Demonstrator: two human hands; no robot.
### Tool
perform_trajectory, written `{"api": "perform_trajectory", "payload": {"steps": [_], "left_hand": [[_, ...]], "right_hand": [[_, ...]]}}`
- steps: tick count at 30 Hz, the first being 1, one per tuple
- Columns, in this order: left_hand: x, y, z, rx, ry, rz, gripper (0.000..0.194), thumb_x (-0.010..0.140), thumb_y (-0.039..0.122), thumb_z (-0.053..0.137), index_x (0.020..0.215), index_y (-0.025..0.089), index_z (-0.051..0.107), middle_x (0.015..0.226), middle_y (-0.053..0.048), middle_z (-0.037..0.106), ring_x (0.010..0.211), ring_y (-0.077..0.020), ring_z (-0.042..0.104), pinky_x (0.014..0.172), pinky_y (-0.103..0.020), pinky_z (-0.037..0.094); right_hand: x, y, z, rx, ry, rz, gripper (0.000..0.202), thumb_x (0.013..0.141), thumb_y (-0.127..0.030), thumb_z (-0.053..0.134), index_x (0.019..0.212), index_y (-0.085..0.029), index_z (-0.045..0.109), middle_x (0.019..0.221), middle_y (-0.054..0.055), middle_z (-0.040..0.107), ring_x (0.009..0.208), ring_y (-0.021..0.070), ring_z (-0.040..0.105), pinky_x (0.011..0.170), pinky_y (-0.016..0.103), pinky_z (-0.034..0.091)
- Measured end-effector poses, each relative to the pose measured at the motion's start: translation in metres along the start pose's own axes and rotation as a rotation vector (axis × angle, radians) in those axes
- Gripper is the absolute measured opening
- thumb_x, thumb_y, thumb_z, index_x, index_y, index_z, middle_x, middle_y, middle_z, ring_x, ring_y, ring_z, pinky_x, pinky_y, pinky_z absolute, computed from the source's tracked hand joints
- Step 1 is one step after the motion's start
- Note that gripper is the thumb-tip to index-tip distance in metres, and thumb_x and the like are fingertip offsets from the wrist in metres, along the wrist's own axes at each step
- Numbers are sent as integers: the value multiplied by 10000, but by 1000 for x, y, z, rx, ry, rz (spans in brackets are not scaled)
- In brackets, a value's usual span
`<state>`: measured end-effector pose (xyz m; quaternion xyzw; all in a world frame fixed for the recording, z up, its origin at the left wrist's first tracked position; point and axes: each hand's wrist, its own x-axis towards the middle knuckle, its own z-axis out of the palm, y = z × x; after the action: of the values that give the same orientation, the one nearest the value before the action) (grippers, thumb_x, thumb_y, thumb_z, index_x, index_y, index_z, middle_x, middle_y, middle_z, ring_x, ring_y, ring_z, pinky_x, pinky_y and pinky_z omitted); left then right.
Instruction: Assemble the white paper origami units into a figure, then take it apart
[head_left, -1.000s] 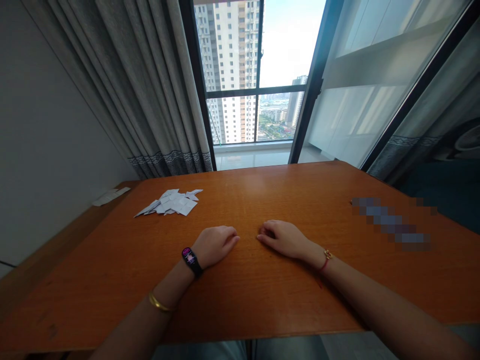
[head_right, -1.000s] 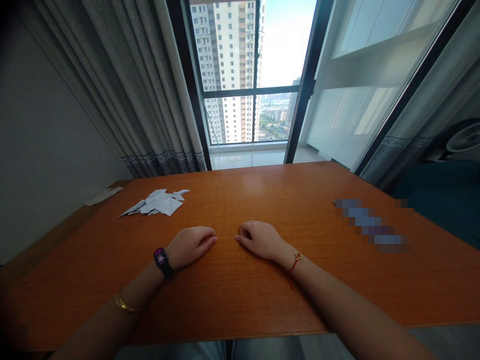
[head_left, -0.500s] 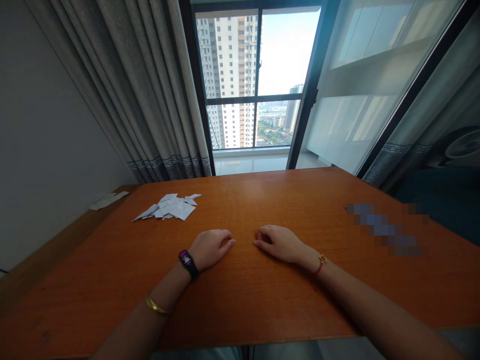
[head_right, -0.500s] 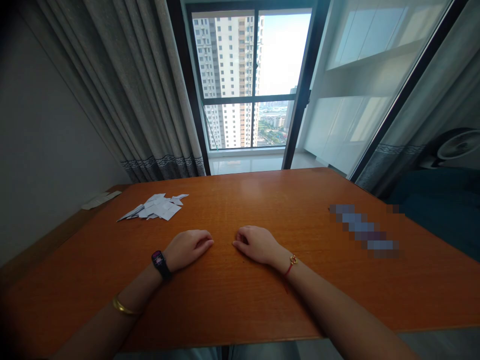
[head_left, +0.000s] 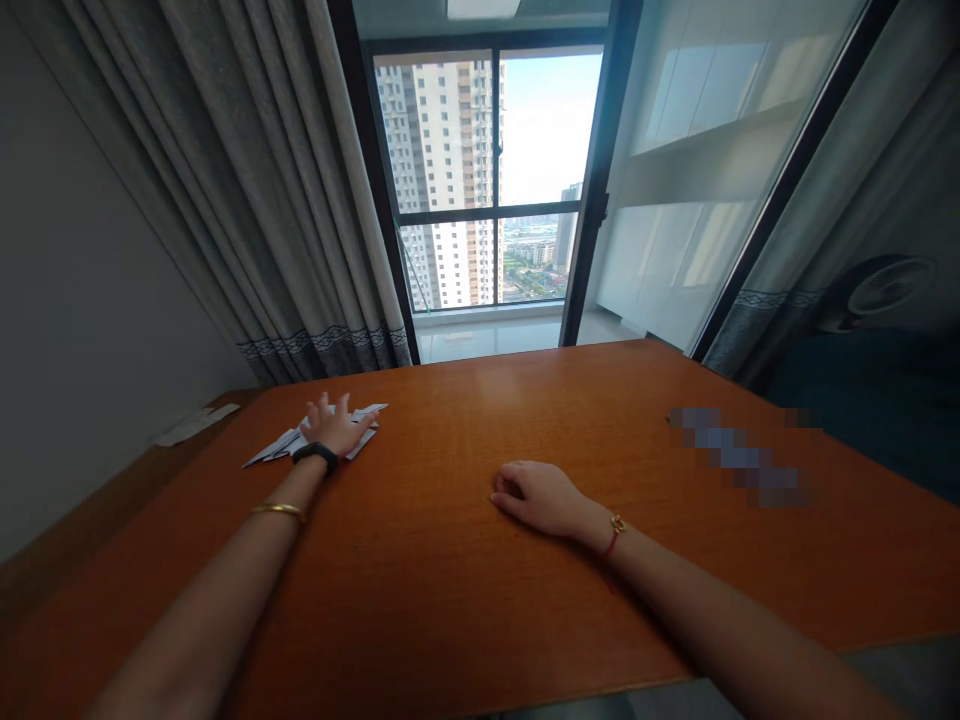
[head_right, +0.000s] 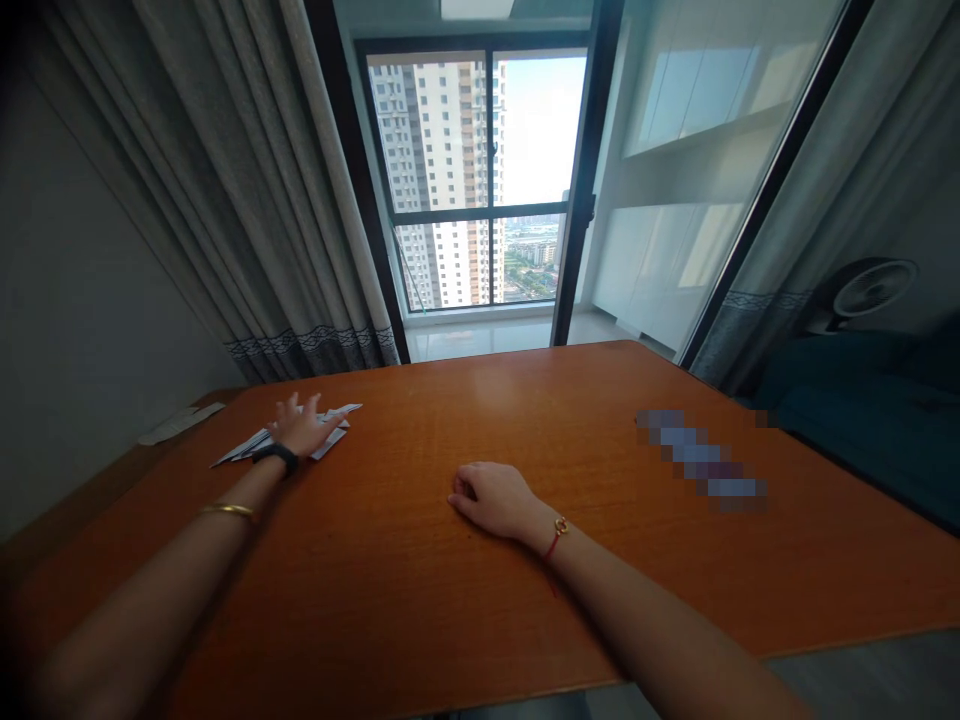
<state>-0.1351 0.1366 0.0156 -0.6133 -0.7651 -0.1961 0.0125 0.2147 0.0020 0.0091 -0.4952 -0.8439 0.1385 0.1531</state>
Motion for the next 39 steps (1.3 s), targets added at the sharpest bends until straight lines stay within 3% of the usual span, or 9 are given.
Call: {"api": "perform_trajectory", "payload": {"steps": [3, 7, 15, 20, 26, 31, 33, 36, 39], "left_hand": [[27, -25, 9, 0, 5, -149, 932, 682, 783, 420, 1386, 175, 354, 1503, -207, 157, 1312, -581, 52, 872, -752, 237], [43, -49, 29, -112, -153, -153, 895, 679, 758, 444, 1380, 211, 346, 1427, -200, 338, 1241, -551, 308, 803, -674, 371], [36, -52, 37, 64, -178, -160, 867, 658, 800, 431, 1355, 283, 439, 1470, -125, 332, 1300, -544, 206, 894, -679, 294], [9, -20, 35, 97, -229, -44, 855, 689, 820, 338, 1378, 319, 411, 1498, -103, 289, 1329, -490, 201, 972, -643, 258], [-56, 59, 49, 8, -218, 161, 762, 716, 786, 381, 1356, 376, 426, 1493, -66, 310, 1356, -435, 176, 1036, -658, 83], [-103, 131, 56, -383, -233, 182, 607, 845, 626, 362, 1348, 299, 456, 1493, -87, 310, 1395, -391, 91, 1053, -634, -74], [-112, 149, 52, -474, -273, 196, 564, 910, 551, 253, 1387, 284, 393, 1484, -89, 329, 1396, -324, 176, 1093, -588, 22], [-117, 152, 36, -611, -259, 279, 563, 951, 483, 101, 1424, 260, 310, 1512, -57, 273, 1403, -190, 198, 1130, -411, 171], [-114, 128, 17, -737, -204, 418, 550, 936, 507, 250, 1366, 201, 403, 1468, -91, 341, 1374, -192, 266, 1131, -361, 193]], "right_hand": [[0, 1, 0, -2, 5, 2, 169, 852, -353, 527, 839, -211, 618, 813, 10, 660, 727, 148, 568, 614, 247, 312], [0, 2, 1, -5, -1, -3, 152, 851, -343, 526, 827, -215, 603, 808, 1, 656, 725, 144, 564, 612, 249, 302], [0, 1, 4, -48, 18, -8, 172, 857, -364, 526, 798, -211, 578, 791, -1, 647, 712, 142, 555, 604, 256, 293], [2, 3, 5, -22, 26, 18, 186, 865, -370, 518, 831, -208, 604, 789, 10, 651, 715, 152, 568, 610, 253, 320], [1, -4, 8, 33, 232, 13, 256, 880, -380, 497, 1001, -187, 613, 1034, 77, 624, 936, 200, 565, 814, 299, 414], [1, -11, 21, 0, 263, -80, 962, 670, -627, 657, 1413, -120, 316, 1393, 183, 410, 1241, 332, 394, 1025, 447, 323], [1, -8, 24, -17, 221, -62, 1020, 662, -627, 664, 1440, -104, 261, 1419, 204, 374, 1271, 351, 366, 1029, 469, 320], [2, 1, 25, -32, 165, -76, 743, 772, -495, 626, 1383, -149, 384, 1374, 176, 446, 1250, 317, 412, 1025, 455, 334], [4, 9, 23, 25, 173, -114, 535, 819, -370, 606, 1300, -171, 483, 1320, 148, 503, 1215, 271, 458, 1021, 411, 359]]}}
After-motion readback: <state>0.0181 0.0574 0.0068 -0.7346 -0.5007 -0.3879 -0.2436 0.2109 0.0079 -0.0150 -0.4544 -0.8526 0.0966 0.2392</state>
